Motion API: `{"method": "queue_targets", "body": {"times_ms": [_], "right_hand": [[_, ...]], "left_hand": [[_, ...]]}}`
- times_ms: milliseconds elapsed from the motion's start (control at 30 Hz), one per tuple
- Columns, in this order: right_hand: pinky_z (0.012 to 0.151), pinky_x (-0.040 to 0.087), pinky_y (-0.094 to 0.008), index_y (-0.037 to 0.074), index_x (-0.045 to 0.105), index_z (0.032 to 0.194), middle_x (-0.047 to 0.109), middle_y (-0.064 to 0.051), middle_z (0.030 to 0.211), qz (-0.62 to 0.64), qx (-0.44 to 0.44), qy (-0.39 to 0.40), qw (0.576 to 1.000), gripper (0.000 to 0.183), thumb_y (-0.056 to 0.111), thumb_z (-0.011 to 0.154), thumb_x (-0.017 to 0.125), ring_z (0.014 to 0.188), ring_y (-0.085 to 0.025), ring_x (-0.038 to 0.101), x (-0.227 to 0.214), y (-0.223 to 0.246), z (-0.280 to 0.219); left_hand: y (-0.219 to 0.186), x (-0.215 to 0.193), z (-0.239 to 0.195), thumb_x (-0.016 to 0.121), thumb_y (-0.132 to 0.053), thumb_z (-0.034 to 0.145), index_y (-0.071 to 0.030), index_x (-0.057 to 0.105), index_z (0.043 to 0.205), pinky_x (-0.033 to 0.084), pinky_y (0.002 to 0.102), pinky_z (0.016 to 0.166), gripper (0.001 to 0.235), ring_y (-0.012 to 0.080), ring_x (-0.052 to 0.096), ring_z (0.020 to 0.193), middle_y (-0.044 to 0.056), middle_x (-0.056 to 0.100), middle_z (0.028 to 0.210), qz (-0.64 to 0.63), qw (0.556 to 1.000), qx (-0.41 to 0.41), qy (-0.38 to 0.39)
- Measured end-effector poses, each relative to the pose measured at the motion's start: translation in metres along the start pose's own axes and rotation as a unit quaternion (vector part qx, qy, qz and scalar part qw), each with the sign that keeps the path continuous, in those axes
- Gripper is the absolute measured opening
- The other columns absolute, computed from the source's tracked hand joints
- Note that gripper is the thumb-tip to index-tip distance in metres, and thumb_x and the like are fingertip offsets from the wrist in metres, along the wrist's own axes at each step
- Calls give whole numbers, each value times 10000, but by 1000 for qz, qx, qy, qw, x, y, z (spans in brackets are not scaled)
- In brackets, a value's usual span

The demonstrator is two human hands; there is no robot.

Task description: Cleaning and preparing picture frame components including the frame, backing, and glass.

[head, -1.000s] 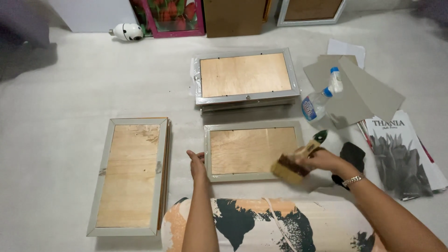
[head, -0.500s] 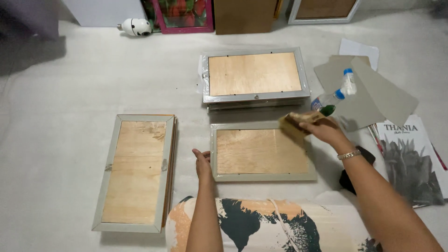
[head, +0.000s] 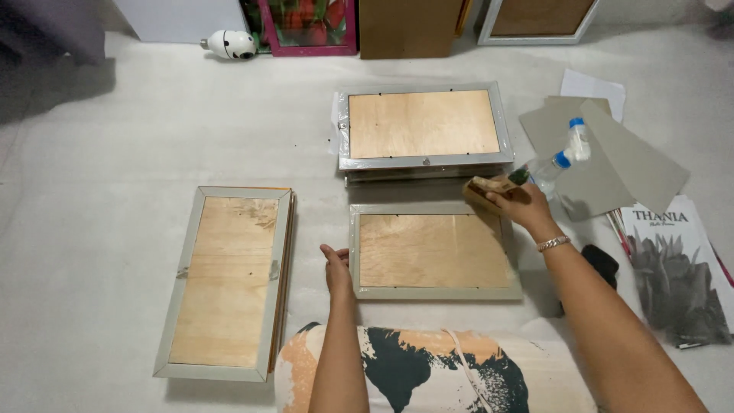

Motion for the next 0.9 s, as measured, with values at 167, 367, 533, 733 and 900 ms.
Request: {"method": "queue_targets", "body": {"times_ms": [167,367,533,733,900], "right_hand": [[1031,529,-499,146,732,1275,708,-254,1267,45,-58,212,974,561,503,844,772,1226,-415,649,26,78,-78],[1076,511,-516,12,742,1201,709,-252,1271,83,-106,380,915,527,369,825,832,1259,-436,617,90,74,-81],[1031,531,-530,2,771,1073,744,-238,1164,47,-121,175,976,525,467,830,774,1157,-415,670,57,83,-32],[821,616,-467,-44,701,1167,737,-273,1105,169,-168,113,964,407,269,915,765,1003,-393,722,43,128,-65],[947,600,-412,87,779,1127,782,-122,1134,107,-132,410,896,441,316,772,904,1088,-309,723,141,100,-84]], "left_hand": [[-7,-2,-10,108,-781,999,-124,782,1124,472,393,1032,949,288,682,1117,119,770,1050,2,1000,-7,-2],[-3,-3,-9,111,-794,994,-125,790,1114,471,401,1033,961,301,685,1116,118,774,1032,3,1000,1,-4],[0,-2,-5,106,-789,996,-122,790,1111,469,406,1032,962,303,689,1106,111,778,1007,9,1000,4,-5],[-10,-4,-13,89,-764,1002,-85,779,1129,460,421,1047,977,329,674,1144,137,773,1030,13,1000,5,-1],[-15,-3,-25,121,-743,1005,-90,781,1116,464,407,1044,935,310,678,1142,128,775,1040,7,1000,-14,1]]}}
Point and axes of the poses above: each hand's wrist, its own z-axis towards the middle knuckle, its own x-axis out of the palm, y = z × x, the point moved 5 cm from there along z, towards the middle knuckle
